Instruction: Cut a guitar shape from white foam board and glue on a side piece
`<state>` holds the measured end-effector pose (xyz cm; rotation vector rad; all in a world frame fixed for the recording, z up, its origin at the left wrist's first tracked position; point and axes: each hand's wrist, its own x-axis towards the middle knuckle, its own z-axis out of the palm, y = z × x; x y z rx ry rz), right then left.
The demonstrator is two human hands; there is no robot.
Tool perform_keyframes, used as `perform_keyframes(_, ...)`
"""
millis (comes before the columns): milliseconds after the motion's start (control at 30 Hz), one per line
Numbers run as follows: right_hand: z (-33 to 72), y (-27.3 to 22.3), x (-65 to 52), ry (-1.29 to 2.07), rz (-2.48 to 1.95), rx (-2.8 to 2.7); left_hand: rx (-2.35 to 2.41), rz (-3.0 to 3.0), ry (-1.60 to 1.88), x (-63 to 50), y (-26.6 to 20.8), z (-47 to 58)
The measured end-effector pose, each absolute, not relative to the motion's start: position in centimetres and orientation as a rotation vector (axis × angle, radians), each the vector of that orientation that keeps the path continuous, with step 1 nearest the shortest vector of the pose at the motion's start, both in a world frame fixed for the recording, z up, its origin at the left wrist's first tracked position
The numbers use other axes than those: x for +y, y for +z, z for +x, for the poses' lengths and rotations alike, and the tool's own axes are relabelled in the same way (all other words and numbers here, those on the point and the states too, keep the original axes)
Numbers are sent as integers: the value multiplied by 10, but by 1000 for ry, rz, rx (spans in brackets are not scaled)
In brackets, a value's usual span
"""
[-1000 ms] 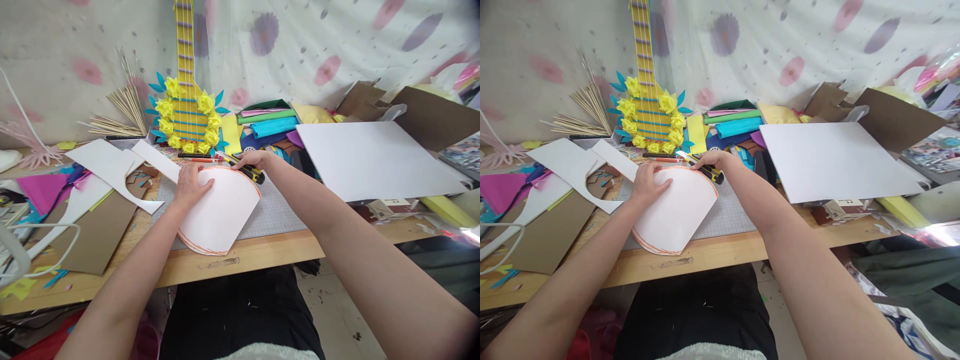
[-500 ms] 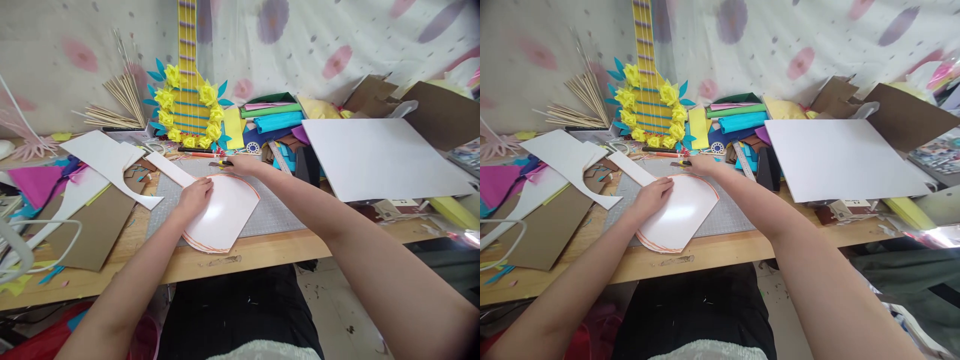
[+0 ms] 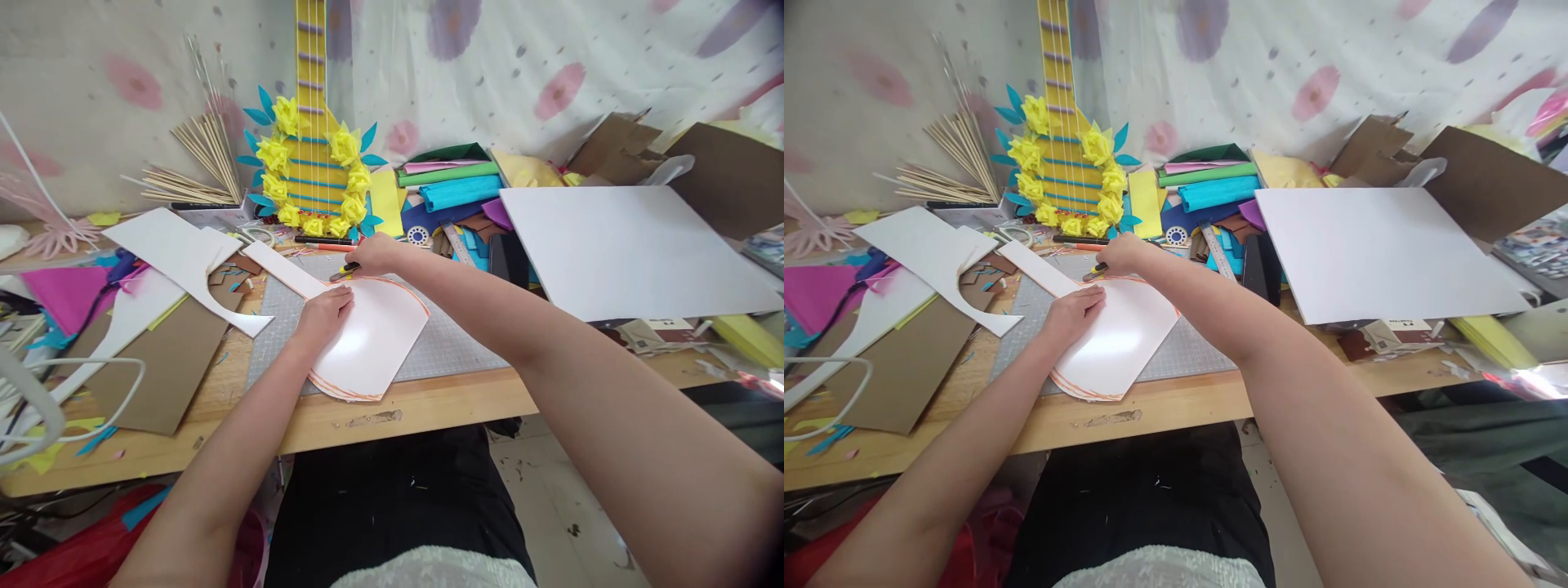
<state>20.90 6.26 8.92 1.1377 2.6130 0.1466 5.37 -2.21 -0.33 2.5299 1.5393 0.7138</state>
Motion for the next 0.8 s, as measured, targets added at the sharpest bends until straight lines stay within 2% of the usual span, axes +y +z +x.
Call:
perform_keyframes(300, 215, 93, 72, 213, 1000, 2561, 1589, 2486, 679, -22, 0, 55)
perform_keyframes(800, 222, 94, 82, 189, 1019, 2488, 1606, 2459, 651, -23, 2, 56)
